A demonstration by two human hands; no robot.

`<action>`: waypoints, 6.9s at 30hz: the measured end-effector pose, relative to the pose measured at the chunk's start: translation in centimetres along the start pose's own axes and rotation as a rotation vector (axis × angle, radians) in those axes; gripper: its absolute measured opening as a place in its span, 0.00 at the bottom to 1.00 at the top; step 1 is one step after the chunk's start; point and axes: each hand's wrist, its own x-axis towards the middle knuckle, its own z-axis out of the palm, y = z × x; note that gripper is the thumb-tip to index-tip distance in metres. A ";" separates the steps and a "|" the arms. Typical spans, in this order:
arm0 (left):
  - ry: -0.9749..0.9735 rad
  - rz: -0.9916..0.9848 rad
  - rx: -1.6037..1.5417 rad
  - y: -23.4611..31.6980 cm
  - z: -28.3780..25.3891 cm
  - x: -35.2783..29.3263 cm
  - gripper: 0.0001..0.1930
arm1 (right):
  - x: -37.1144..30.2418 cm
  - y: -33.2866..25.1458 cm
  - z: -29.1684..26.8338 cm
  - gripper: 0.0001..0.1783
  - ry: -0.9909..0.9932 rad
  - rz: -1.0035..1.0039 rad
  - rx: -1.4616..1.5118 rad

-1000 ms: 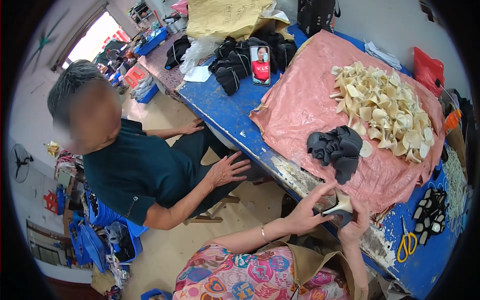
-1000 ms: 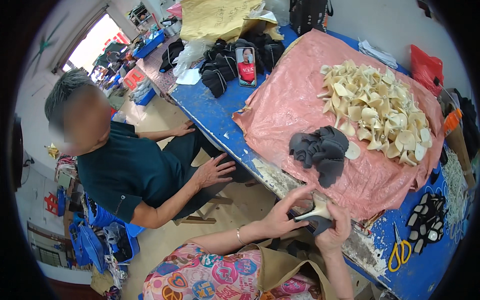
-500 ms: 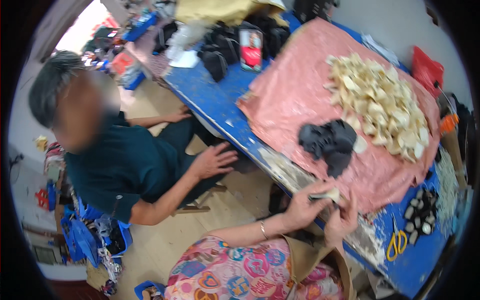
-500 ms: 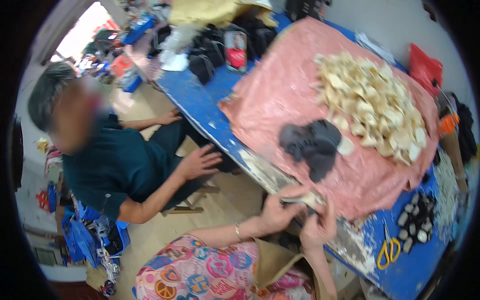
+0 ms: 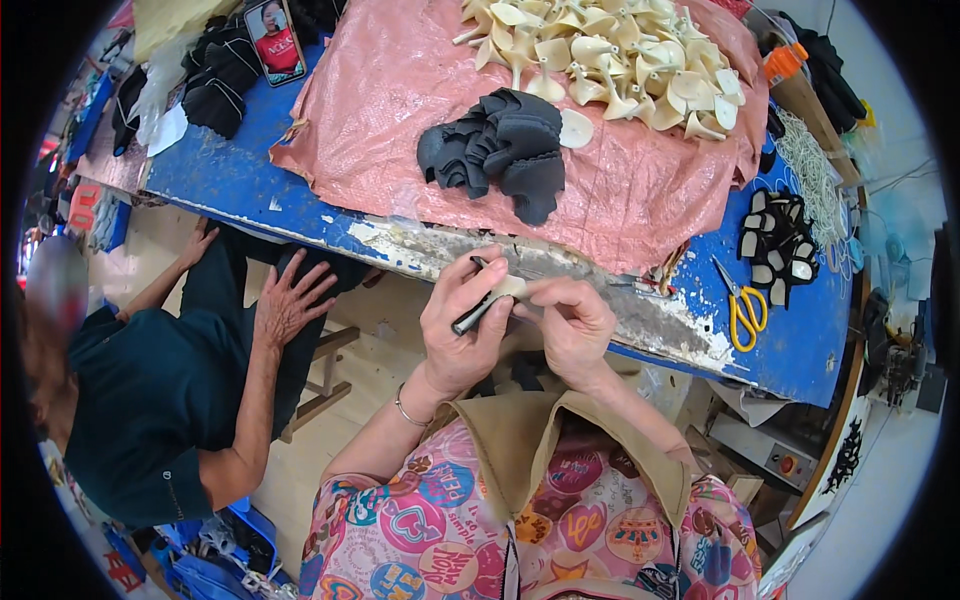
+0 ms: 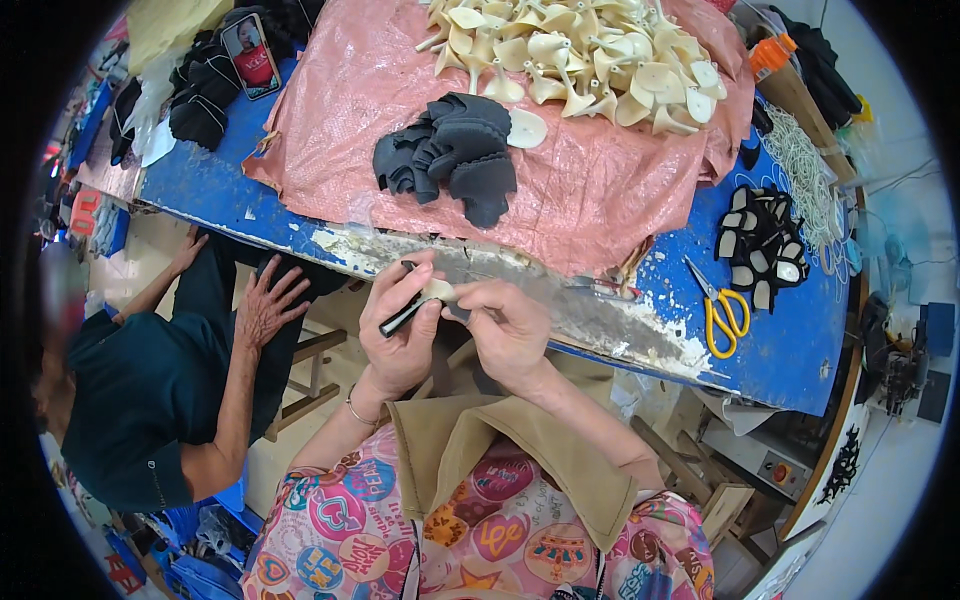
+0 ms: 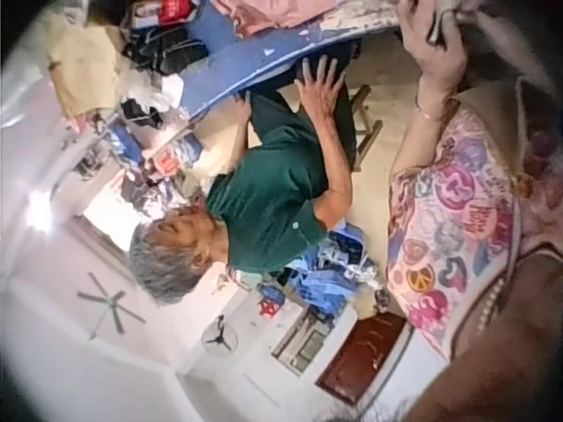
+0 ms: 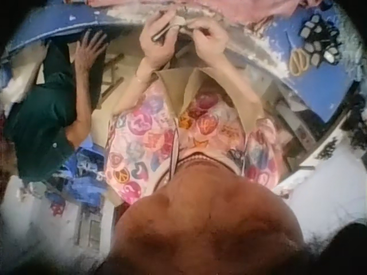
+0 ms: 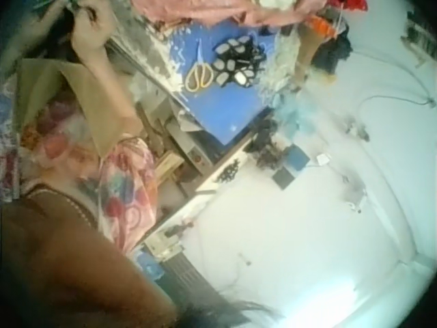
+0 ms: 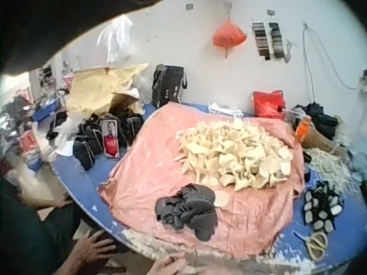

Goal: Assembling and trimming shoe upper components by hand.

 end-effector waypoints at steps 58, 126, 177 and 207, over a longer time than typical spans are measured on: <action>-0.497 -0.017 0.158 1.6 -2.4 -1.2 0.27 | 1.2 -1.2 -1.0 0.12 -0.381 0.722 0.163; -0.676 -0.417 0.005 8.5 -1.0 -4.9 0.07 | -4.1 -5.2 -1.1 0.11 -0.344 0.214 0.104; 0.073 -0.409 -0.490 9.6 -4.3 -6.9 0.08 | -8.6 -0.6 2.7 0.18 -0.430 0.027 0.317; 0.147 -0.159 -0.149 13.6 -5.6 -7.0 0.09 | -2.3 -9.5 2.7 0.20 -0.722 -1.042 -0.483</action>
